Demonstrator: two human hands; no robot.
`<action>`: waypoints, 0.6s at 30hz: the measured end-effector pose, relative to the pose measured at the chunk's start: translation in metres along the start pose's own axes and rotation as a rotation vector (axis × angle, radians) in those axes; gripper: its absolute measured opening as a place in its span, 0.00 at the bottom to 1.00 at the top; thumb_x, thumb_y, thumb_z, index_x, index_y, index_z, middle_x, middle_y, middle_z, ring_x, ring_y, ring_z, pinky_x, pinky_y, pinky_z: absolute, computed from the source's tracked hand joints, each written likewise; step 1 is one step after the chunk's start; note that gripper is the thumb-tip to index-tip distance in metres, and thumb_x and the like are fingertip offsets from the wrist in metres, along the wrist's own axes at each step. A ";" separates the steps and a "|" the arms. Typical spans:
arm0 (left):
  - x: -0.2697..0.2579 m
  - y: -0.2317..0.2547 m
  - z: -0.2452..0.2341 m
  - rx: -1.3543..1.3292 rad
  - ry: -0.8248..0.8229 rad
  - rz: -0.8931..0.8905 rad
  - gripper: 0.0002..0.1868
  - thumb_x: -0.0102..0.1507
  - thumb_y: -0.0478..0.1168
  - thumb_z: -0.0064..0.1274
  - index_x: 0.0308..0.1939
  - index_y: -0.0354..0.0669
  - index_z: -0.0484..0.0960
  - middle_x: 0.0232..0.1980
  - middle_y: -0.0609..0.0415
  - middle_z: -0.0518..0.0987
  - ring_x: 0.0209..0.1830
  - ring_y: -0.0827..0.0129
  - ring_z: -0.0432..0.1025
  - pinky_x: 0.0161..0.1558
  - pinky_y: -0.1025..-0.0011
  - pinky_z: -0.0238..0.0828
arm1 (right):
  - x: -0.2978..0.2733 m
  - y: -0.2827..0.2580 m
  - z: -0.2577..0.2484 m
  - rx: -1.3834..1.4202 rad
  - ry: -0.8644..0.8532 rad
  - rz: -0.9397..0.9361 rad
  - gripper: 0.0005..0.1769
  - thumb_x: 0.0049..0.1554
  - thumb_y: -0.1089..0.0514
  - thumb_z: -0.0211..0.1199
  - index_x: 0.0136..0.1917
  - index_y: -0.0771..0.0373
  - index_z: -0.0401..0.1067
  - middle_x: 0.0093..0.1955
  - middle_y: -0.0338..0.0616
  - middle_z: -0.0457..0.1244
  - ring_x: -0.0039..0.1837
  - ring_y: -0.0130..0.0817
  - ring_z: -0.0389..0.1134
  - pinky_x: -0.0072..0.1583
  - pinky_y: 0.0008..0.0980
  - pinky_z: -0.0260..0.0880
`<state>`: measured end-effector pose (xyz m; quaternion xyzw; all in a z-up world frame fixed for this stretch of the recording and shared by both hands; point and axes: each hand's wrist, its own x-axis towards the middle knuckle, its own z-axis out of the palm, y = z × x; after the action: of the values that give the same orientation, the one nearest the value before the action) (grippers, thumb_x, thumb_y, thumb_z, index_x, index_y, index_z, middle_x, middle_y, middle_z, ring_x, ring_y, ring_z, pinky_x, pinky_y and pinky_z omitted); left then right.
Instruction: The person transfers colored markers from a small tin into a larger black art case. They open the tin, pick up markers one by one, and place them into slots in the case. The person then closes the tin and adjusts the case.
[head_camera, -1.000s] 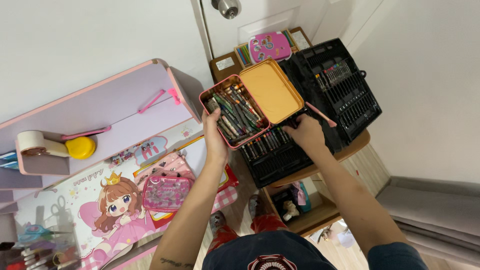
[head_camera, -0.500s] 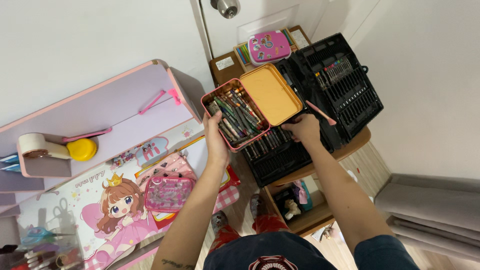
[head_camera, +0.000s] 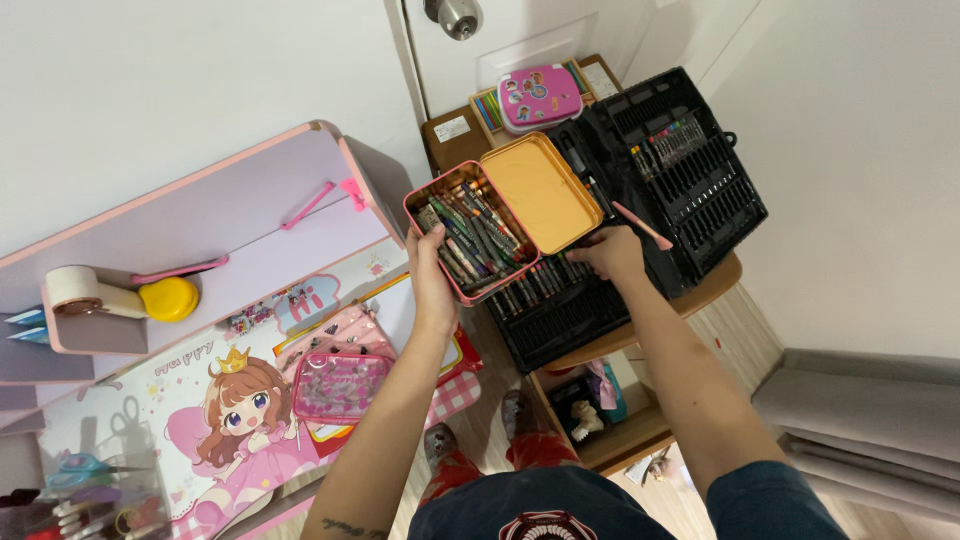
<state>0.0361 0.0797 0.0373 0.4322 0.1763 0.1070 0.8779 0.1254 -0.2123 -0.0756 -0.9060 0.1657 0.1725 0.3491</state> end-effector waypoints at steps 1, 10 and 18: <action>0.000 0.000 0.001 0.012 0.007 -0.001 0.26 0.64 0.47 0.49 0.63 0.40 0.69 0.55 0.53 0.75 0.54 0.68 0.71 0.55 0.69 0.71 | 0.002 0.001 -0.002 0.047 -0.019 0.001 0.26 0.41 0.51 0.83 0.46 0.70 0.80 0.35 0.51 0.71 0.30 0.33 0.69 0.34 0.32 0.72; 0.002 0.000 0.001 0.030 0.015 0.007 0.28 0.63 0.48 0.50 0.64 0.38 0.69 0.54 0.51 0.74 0.53 0.67 0.71 0.54 0.67 0.71 | -0.011 -0.008 -0.035 0.148 -0.099 -0.160 0.19 0.47 0.53 0.80 0.48 0.67 0.83 0.30 0.45 0.69 0.27 0.30 0.66 0.41 0.23 0.69; 0.007 -0.005 0.006 0.147 0.067 0.034 0.33 0.62 0.50 0.52 0.68 0.38 0.67 0.58 0.51 0.74 0.59 0.66 0.70 0.60 0.69 0.68 | -0.064 -0.083 -0.105 0.443 0.056 -0.225 0.12 0.51 0.57 0.74 0.48 0.64 0.83 0.29 0.38 0.66 0.26 0.20 0.59 0.30 0.24 0.58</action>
<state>0.0449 0.0747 0.0356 0.4947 0.2055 0.1231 0.8354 0.1240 -0.2153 0.0730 -0.8247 0.1071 0.0667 0.5513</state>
